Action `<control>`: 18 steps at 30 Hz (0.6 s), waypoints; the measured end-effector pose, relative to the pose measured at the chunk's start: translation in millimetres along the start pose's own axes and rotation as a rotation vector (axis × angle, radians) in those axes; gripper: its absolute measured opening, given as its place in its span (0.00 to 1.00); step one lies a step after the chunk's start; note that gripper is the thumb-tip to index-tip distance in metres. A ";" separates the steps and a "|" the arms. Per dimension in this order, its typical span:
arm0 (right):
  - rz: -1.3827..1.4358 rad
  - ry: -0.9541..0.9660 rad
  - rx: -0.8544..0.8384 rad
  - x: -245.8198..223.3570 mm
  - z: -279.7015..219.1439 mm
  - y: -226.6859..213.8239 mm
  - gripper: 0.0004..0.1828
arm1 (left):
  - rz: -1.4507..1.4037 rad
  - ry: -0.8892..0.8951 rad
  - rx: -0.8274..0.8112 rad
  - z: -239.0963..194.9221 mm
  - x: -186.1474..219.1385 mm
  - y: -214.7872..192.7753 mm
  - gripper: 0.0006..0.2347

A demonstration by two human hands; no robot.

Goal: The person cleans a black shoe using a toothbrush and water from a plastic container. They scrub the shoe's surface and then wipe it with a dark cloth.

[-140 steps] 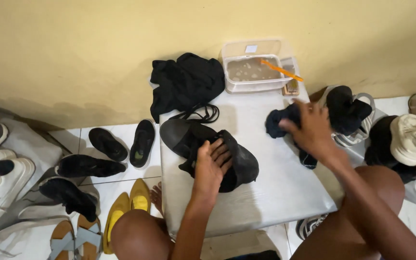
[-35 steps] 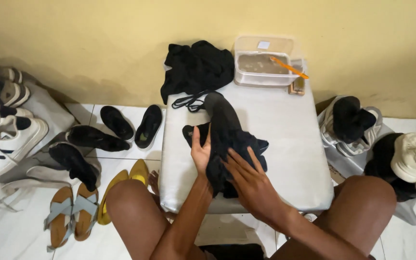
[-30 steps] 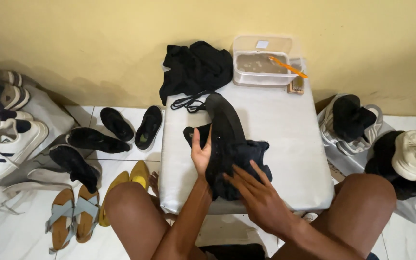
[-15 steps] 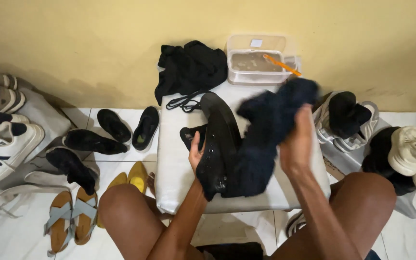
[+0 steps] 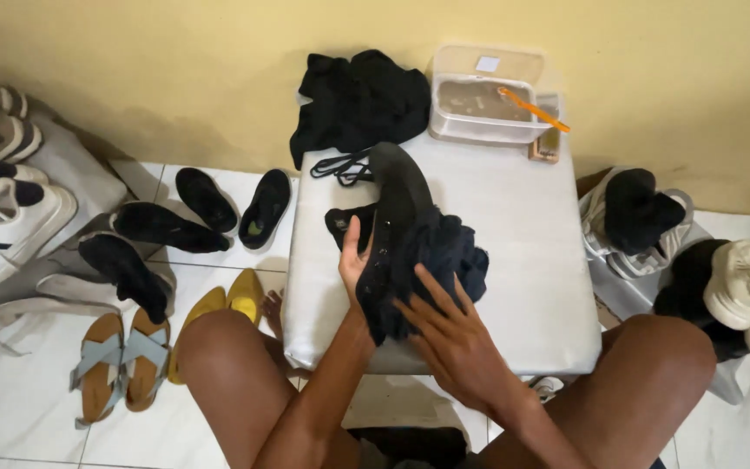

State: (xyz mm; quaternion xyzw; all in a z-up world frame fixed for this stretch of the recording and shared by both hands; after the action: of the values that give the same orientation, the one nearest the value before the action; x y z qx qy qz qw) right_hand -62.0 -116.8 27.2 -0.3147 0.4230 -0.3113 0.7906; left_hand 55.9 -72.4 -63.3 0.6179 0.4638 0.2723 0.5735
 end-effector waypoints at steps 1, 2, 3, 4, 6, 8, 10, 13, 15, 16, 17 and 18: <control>0.000 -0.040 -0.032 -2.0 -8.9 3.6 0.20 | -0.014 -0.018 -0.056 7.3 5.6 -11.6 0.24; -0.006 -0.077 -0.063 -2.6 -17.8 5.7 0.19 | -0.029 -0.043 -0.114 16.2 8.8 -22.7 0.25; -0.008 -0.076 -0.061 -1.3 -21.5 4.2 0.19 | -0.029 -0.045 -0.115 16.9 8.4 -20.3 0.25; 0.013 -0.063 -0.070 0.2 -26.4 3.3 0.20 | -0.072 -0.019 -0.103 16.4 10.2 -19.5 0.24; 0.039 -0.049 -0.077 6.4 -35.7 3.1 0.21 | -0.112 0.008 -0.089 16.6 12.4 -21.0 0.24; 0.846 0.342 0.009 48.0 -43.4 1.3 0.19 | -0.072 -0.006 -0.110 18.7 12.1 -22.6 0.26; 0.476 0.569 0.185 130.9 -107.3 -4.3 0.20 | -0.118 -0.067 -0.141 13.3 11.3 -17.8 0.26; 0.727 0.953 0.572 140.7 -66.1 -51.2 0.20 | -0.118 -0.090 -0.080 3.5 5.8 -7.7 0.25; 1.388 1.061 0.797 115.1 -21.9 -55.2 0.20 | -0.062 -0.056 0.008 0.4 4.2 -6.4 0.23; 1.523 0.939 0.748 107.4 0.3 -48.7 0.19 | -0.022 -0.032 0.073 -0.9 4.6 -11.0 0.23; 1.651 0.812 0.696 98.8 21.9 -43.2 0.20 | 0.018 -0.008 0.138 -2.8 5.3 -15.6 0.22; 1.652 0.814 0.701 102.6 19.7 -23.4 0.20 | 0.021 -0.011 0.141 -6.3 0.2 -12.0 0.22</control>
State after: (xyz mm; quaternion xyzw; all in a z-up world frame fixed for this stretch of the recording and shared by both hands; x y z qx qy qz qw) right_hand -4.2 -204.3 5.2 0.4633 0.6334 0.1464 0.6022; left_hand 47.4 -70.4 -73.7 0.6632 0.4719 0.2415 0.5283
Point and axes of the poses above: each hand's wrist, its own z-axis towards the middle knuckle, its own y-axis out of the palm, x = y × z, the point moved 8 cm from there along z, towards the middle knuckle, and after that the axes turned 8 degrees about y, right-handed, at the moved point
